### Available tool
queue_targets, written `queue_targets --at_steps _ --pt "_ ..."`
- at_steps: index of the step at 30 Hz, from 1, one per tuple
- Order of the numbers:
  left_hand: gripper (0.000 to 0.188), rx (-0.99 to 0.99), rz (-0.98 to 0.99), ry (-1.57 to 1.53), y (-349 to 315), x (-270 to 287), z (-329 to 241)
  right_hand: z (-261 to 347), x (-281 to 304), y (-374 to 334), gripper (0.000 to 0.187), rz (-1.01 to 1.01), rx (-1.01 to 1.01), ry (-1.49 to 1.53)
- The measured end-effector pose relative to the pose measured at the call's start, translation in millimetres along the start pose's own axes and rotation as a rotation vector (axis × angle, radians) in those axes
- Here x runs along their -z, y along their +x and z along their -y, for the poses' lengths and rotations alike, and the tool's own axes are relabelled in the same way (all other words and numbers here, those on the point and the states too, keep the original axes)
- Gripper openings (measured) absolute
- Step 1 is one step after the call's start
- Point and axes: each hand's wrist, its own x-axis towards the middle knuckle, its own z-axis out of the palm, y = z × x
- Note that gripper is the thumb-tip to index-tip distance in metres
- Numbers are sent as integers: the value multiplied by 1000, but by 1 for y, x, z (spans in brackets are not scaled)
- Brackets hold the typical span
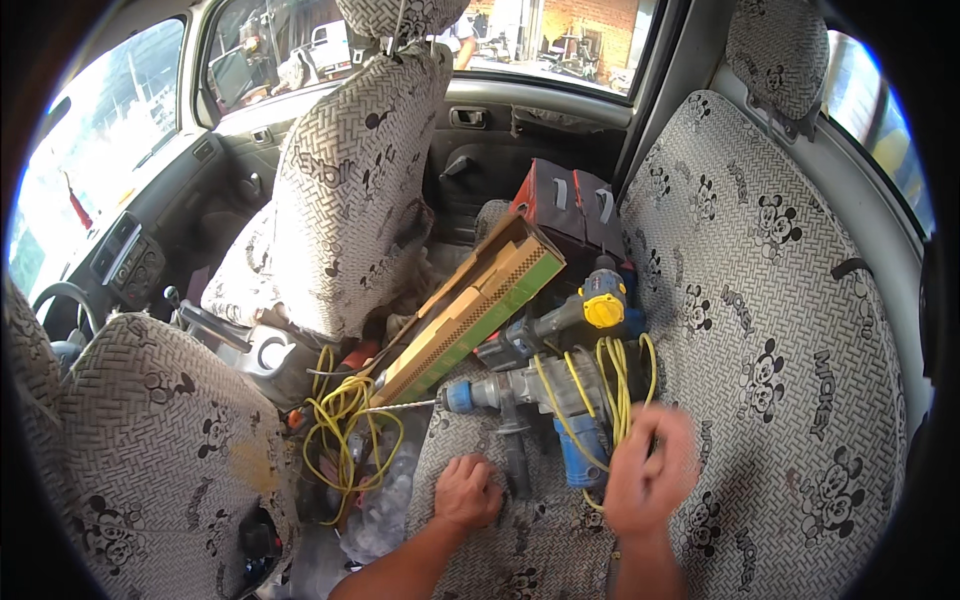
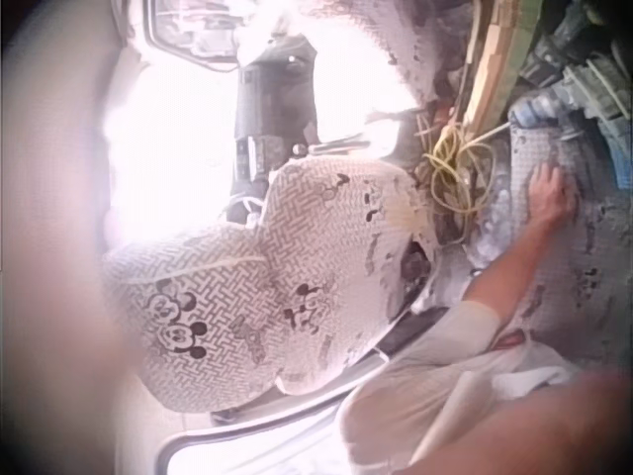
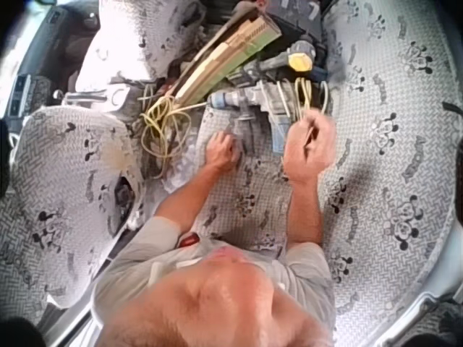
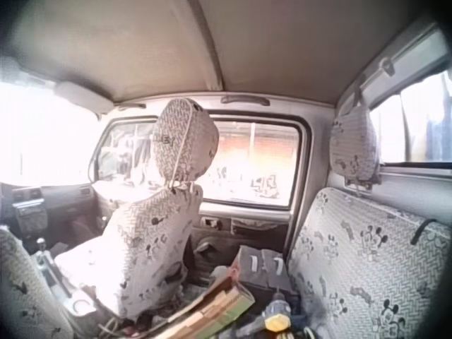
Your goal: The person moves a hand truck, picks up a power tool, and organizes various tools and boxes inside a pickup truck. They place items on the back seat and in the truck bed, then retrieve a box and return it to the seat.
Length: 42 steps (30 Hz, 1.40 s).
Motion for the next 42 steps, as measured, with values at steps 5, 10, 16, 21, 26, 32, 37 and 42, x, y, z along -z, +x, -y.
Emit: queue_targets --at_steps 5,10,16,21,26,32,37,42 --pt "24 -23 -3 -20 -3 0 7 -32 -19 74 10 14 -302 285" --pt "24 1 35 -22 -3 -7 9 -99 -42 120 12 64 -402 260" --pt "24 -10 34 -9 -1 -4 11 -197 -75 193 25 211 -579 147" --pt "25 -5 53 -20 -1 -6 10 -263 -123 229 32 370 -685 157" --pt "30 -13 65 -18 -3 -5 14 -311 -172 241 49 391 -611 -86" --pt "31 -8 65 -33 0 -3 13 -352 -199 237 86 474 -721 -3" --pt "32 -16 59 -36 -1 -3 15 -350 -227 241 86 561 -757 70" --pt "32 2 65 -27 0 -2 15 -335 -247 250 62 600 -758 64"
